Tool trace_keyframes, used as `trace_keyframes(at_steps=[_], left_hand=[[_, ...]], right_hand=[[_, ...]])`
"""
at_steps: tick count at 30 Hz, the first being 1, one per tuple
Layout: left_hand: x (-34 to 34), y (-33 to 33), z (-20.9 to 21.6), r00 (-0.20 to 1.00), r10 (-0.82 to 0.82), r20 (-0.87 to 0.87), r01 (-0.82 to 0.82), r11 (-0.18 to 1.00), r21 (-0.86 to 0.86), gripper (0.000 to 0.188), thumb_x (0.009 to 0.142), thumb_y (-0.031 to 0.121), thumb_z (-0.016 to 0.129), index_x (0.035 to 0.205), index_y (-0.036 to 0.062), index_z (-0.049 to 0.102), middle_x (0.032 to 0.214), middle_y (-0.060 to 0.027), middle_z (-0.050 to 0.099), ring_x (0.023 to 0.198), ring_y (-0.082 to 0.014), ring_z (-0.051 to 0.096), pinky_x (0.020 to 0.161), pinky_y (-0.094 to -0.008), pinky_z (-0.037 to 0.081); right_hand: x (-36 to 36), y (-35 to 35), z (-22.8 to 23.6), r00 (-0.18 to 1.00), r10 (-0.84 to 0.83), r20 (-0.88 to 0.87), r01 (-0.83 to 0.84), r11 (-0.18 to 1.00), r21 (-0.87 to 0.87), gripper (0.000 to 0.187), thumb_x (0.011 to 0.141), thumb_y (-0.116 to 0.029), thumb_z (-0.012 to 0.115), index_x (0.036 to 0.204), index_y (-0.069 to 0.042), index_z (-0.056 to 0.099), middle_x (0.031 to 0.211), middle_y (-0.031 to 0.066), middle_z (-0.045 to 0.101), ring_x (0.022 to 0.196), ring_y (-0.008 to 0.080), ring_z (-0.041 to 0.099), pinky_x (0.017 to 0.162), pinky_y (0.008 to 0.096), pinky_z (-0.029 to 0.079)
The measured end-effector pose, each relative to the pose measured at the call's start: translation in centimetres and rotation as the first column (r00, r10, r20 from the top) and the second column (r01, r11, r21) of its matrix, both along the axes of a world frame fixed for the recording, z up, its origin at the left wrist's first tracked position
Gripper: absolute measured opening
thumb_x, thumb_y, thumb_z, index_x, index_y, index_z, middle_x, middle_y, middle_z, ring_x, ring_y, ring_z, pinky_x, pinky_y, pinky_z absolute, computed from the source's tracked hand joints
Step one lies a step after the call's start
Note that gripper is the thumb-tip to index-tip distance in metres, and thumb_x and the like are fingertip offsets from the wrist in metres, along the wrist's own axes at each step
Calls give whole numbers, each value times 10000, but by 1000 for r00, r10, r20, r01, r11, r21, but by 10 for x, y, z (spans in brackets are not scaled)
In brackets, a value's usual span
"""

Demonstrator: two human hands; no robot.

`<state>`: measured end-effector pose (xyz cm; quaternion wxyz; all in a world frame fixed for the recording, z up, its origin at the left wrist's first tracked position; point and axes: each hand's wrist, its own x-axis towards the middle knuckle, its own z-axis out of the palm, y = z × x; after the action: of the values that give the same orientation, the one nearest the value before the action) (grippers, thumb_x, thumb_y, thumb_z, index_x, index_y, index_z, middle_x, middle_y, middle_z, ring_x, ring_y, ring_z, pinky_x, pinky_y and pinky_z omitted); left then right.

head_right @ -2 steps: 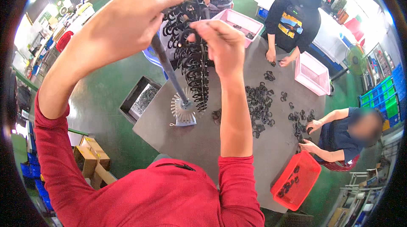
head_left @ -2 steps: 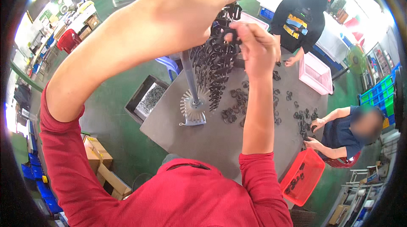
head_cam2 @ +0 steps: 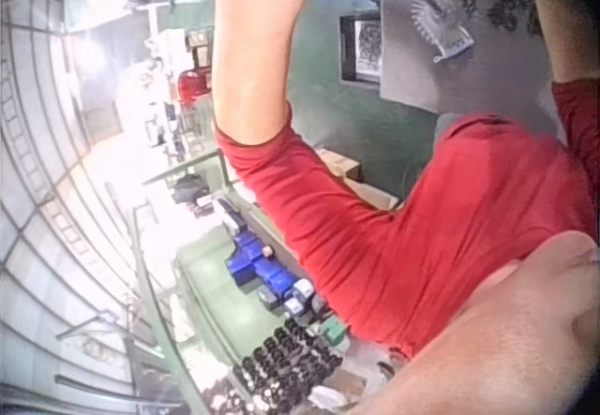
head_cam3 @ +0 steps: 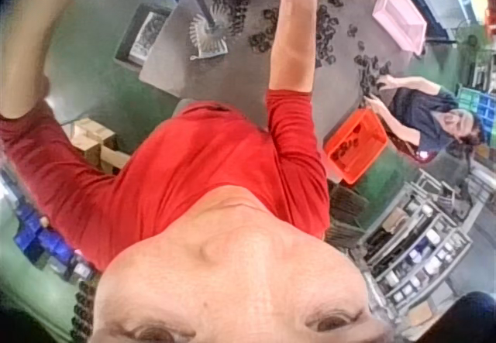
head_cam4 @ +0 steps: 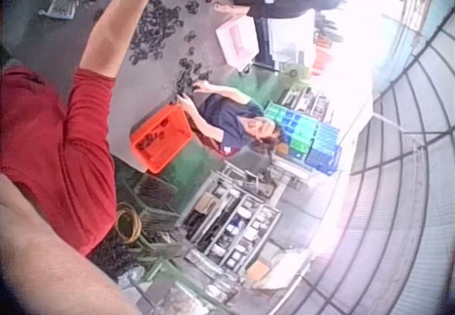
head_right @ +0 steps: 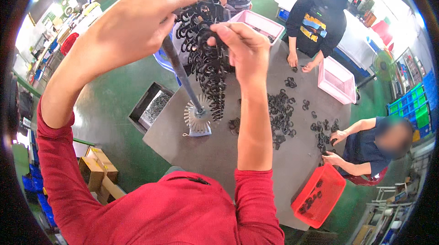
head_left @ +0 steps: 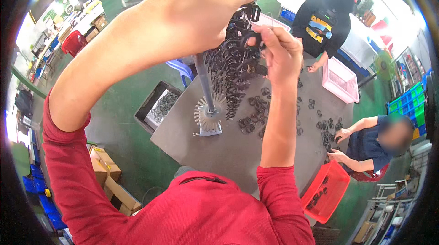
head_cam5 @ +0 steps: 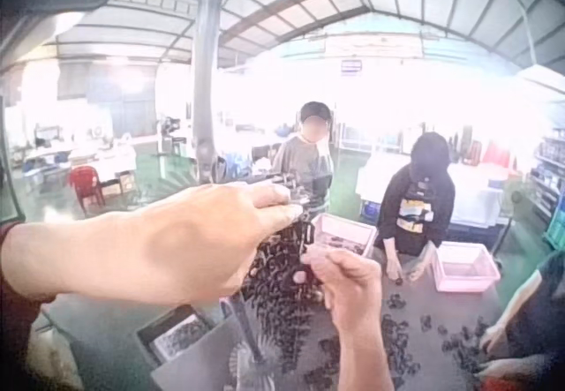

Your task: The person walks to a table and begins removing black plastic hangers from a vertical hanging rack. They place the hangers onto the table and into a red bin while other people work nearby.

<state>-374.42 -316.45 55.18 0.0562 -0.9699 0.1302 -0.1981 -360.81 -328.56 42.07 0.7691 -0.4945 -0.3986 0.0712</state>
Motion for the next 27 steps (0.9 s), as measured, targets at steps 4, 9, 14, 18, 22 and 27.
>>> trace_keyframes(at_steps=[4, 9, 14, 18, 22, 27], left_hand=[[2, 16, 1, 995, -100, 14, 99, 993, 61, 408, 735, -42, 469, 1121, -176, 473, 1107, -308, 528, 1016, -377, 560, 886, -382, 463], [-10, 38, -5, 982, -187, 30, 188, 981, -52, 501, 763, -54, 523, 1251, 52, 490, 1311, -168, 474, 1206, -327, 463, 991, -415, 374], [-5, 39, -3, 987, -162, -21, 161, 986, -53, 537, 770, 17, 589, 1288, 36, 448, 1305, -181, 479, 1216, -340, 453, 1014, -416, 355], [-5, 37, -5, 987, -158, 6, 158, 986, -50, 601, 768, 136, 664, 1306, 16, 424, 1294, -203, 482, 1214, -347, 450, 1011, -418, 357], [-6, 26, -1, 1000, 2, 7, -2, 1000, -27, 633, 779, 239, 674, 1299, -14, 418, 1257, -225, 502, 1176, -347, 476, 990, -404, 372], [11, 8, 5, 988, 138, 63, -146, 978, 149, 571, 796, 250, 647, 1248, -47, 464, 1198, -230, 537, 1090, -353, 525, 953, -397, 399]], right_hand=[[33, -27, -7, 973, -219, 68, 224, 972, -67, 157, 876, -138, 612, 919, -2, 677, 717, 42, 665, 446, -10, 374, 398, 149, 230], [104, -68, -48, 878, -453, 154, 478, 843, -246, 154, 864, -178, 631, 910, -35, 663, 715, 12, 666, 442, 11, 386, 401, 173, 254], [161, -106, -135, 642, -469, 607, 763, 305, -570, 355, 789, -313, 694, 1023, -63, 599, 836, 78, 668, 619, 142, 600, 556, 267, 463], [124, -76, -112, 432, -452, 781, 902, 241, -359, 420, 783, -324, 699, 1089, -62, 578, 969, 93, 637, 872, 170, 615, 764, 305, 473], [51, -6, -27, 563, -592, 577, 734, 679, -19, 289, 801, -161, 679, 1058, -50, 605, 853, 45, 626, 634, 77, 495, 603, 227, 426], [-4, 38, 17, 471, -621, 626, 695, 699, 170, 225, 776, -237, 700, 936, -97, 627, 801, 62, 633, 696, 232, 625, 582, 312, 473]])
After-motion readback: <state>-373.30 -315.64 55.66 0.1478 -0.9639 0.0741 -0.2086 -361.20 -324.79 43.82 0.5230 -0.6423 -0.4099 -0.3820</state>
